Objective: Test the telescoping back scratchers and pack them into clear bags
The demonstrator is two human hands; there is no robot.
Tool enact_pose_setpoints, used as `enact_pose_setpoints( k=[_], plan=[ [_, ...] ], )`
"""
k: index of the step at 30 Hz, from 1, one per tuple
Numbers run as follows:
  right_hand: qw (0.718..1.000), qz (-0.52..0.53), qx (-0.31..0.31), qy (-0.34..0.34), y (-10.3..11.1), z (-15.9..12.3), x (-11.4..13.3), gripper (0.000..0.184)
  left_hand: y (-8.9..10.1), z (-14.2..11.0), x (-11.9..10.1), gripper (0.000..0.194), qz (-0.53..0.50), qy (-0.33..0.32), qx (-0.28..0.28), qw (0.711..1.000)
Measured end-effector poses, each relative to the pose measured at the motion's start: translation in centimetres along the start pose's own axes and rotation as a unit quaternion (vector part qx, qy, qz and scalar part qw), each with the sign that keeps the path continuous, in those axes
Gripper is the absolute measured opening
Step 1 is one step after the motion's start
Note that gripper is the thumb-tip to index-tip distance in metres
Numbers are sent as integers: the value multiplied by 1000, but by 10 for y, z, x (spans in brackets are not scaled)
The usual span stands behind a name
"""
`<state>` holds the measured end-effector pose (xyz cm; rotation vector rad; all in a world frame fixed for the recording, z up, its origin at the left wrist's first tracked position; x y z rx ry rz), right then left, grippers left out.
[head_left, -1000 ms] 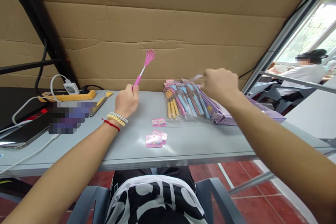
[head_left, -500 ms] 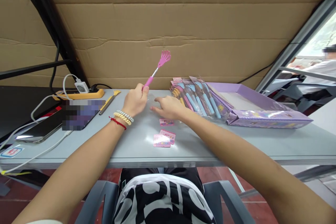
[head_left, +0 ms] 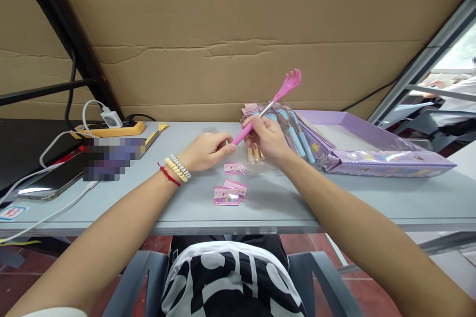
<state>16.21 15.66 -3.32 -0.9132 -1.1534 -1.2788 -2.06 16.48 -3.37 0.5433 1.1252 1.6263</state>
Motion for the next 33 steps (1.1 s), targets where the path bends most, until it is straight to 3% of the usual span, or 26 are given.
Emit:
enact_pose_setpoints(
  k=[4,6,8,10,13,15,17,23,27,30,33],
  plan=[
    [996,12,-84,-7,22,-2,17,58,-3,-1,5,32,-9,-22,34,999],
    [995,-41,-78,-49,32,-4,22,56,-7,-2,9,31,8,-31,63,997],
    [980,-158,-53,-113,38,-7,24,52,-12,-2,13,37,28,-31,87,995],
    [934,-315,-32,-165,39,-9,25,49,-16,-1,15,43,47,-27,98,994],
    [842,-495,11,-217,32,-13,24,43,-21,-1,17,45,68,-14,107,992],
    [801,-539,61,-254,26,-17,23,40,-22,-1,17,44,69,-8,114,991],
    [784,-543,103,-282,23,-19,22,39,-23,-2,16,43,63,1,116,991],
    [841,-448,141,-271,25,-22,23,25,-22,-3,17,42,58,31,120,991],
    [859,-434,108,-250,23,-21,23,20,-18,-3,19,46,57,63,124,989],
    [880,-431,71,-188,21,-19,21,19,-13,-5,18,50,66,83,116,988],
    [901,-414,39,-125,20,-18,17,16,-9,-6,16,58,66,59,94,992]
  ],
)
Point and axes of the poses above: each hand's wrist, its own z-axis towards the middle knuckle, its own y-axis out of the back of the hand, x = y × z, the point moved 1 cm from there along z, towards the middle knuckle, and after that the axes turned 14 degrees about -y, right-handed, at the moved point
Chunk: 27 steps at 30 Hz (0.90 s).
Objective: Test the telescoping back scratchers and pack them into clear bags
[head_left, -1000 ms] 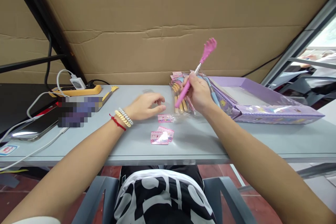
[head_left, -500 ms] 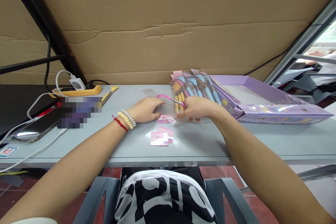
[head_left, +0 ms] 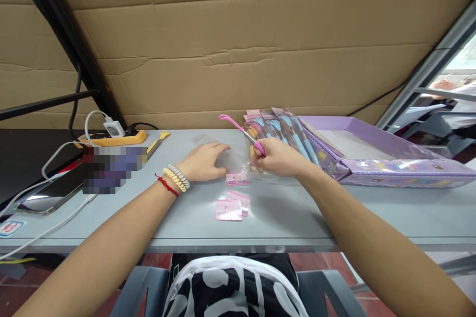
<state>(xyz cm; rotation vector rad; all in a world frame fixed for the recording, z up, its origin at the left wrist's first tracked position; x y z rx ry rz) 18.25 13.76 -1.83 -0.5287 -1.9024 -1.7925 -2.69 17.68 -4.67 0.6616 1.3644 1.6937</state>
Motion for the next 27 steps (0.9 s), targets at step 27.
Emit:
enact_pose_setpoints(
  k=[27],
  plan=[
    [994,-82,-7,77,-9,1,-1,38,-6,6,16,28,86,-3,-122,989]
  ],
)
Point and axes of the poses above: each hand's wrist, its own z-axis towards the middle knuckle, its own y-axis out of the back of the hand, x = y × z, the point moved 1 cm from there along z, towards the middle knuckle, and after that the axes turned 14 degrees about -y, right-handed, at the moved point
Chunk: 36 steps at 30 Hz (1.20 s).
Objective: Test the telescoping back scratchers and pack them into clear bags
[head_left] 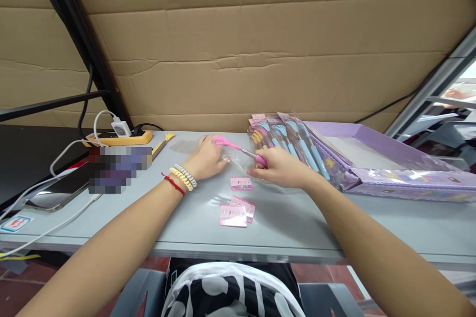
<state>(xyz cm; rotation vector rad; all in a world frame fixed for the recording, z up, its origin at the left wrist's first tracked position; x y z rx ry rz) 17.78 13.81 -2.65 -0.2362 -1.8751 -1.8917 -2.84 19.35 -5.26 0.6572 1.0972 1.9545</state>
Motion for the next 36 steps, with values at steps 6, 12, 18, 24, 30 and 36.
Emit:
enact_pose_setpoints(
  k=[6,12,18,24,30,36],
  plan=[
    [994,-85,45,-48,15,-2,-8,45,-4,-3,11,20,-15,28,25,999],
    [984,-132,85,-88,29,-2,-23,39,-4,-3,18,25,-17,71,47,996],
    [985,-134,62,-85,32,-3,-25,36,-6,-3,20,32,-8,71,46,996],
    [985,-135,28,-99,30,-5,-21,36,-4,-2,17,38,6,71,62,996],
    [990,-123,5,-73,29,-3,-20,36,-5,0,14,36,-1,68,67,995],
    [991,-115,6,-62,27,-3,-21,40,-4,1,10,29,-27,72,43,996]
  ],
)
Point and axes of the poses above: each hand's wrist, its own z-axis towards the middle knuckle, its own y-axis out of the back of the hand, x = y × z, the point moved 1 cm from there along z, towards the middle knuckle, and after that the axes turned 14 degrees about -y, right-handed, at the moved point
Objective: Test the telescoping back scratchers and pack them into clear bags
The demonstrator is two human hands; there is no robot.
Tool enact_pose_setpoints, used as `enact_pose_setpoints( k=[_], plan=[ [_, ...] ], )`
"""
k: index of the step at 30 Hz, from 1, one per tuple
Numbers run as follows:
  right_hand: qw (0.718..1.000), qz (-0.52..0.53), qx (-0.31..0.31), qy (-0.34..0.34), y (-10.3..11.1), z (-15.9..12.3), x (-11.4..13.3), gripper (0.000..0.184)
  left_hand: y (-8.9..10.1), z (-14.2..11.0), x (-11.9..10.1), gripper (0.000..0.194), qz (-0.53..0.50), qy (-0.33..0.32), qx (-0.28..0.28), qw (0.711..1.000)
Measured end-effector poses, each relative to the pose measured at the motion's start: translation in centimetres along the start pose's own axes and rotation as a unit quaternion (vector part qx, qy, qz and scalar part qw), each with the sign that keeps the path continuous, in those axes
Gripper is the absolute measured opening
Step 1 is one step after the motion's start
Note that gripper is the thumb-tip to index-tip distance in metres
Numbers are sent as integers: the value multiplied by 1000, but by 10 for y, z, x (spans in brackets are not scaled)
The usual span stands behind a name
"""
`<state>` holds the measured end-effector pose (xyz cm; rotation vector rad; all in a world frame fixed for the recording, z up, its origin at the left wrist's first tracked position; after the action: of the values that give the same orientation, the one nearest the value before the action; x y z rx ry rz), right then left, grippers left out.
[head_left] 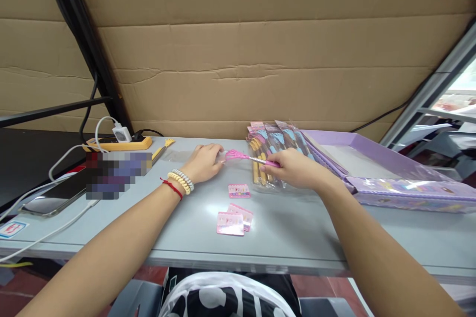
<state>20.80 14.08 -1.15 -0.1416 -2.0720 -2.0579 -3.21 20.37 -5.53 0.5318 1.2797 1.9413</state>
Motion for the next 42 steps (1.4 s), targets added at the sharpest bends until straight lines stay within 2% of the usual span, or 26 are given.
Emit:
enact_pose_setpoints(
  k=[8,12,15,20,25,30,33,35,38,40,42],
  plan=[
    [999,43,26,14,-3,1,1,39,-1,1,-7,25,-18,-5,-18,1000],
    [999,31,24,11,-7,-1,9,37,0,1,-15,16,6,-36,-5,999],
    [1000,21,15,-7,-11,-3,15,31,1,1,-21,17,54,-53,6,997],
    [997,46,6,-57,-17,-4,22,47,1,3,-28,15,160,-71,14,984],
    [988,149,19,-38,-25,-3,29,59,-1,7,-42,18,182,-106,-3,978],
    [981,191,38,-6,-31,1,33,33,0,9,-50,19,183,-150,-13,971],
    [972,232,30,-16,-31,4,32,28,4,7,-46,25,174,-145,-70,971],
    [967,253,-11,-38,-30,6,31,27,8,4,-43,43,161,-125,-125,971],
    [956,269,-94,-67,-28,9,28,24,15,-1,-39,67,120,-60,-201,970],
    [949,278,-131,-74,-29,11,27,24,19,-3,-34,65,67,8,-253,965],
    [944,281,-159,-65,-30,12,26,23,22,-1,-28,55,-28,93,-292,951]
  ],
)
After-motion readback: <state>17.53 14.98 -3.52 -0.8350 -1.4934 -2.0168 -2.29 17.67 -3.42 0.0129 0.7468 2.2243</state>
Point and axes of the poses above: each hand's wrist, its own z-axis towards the middle knuckle, its own y-axis out of the back of the hand, x = y × z, the point moved 1 cm from there along z, towards the middle knuckle, and after that the axes turned 14 degrees about -y, right-handed, at the moved point
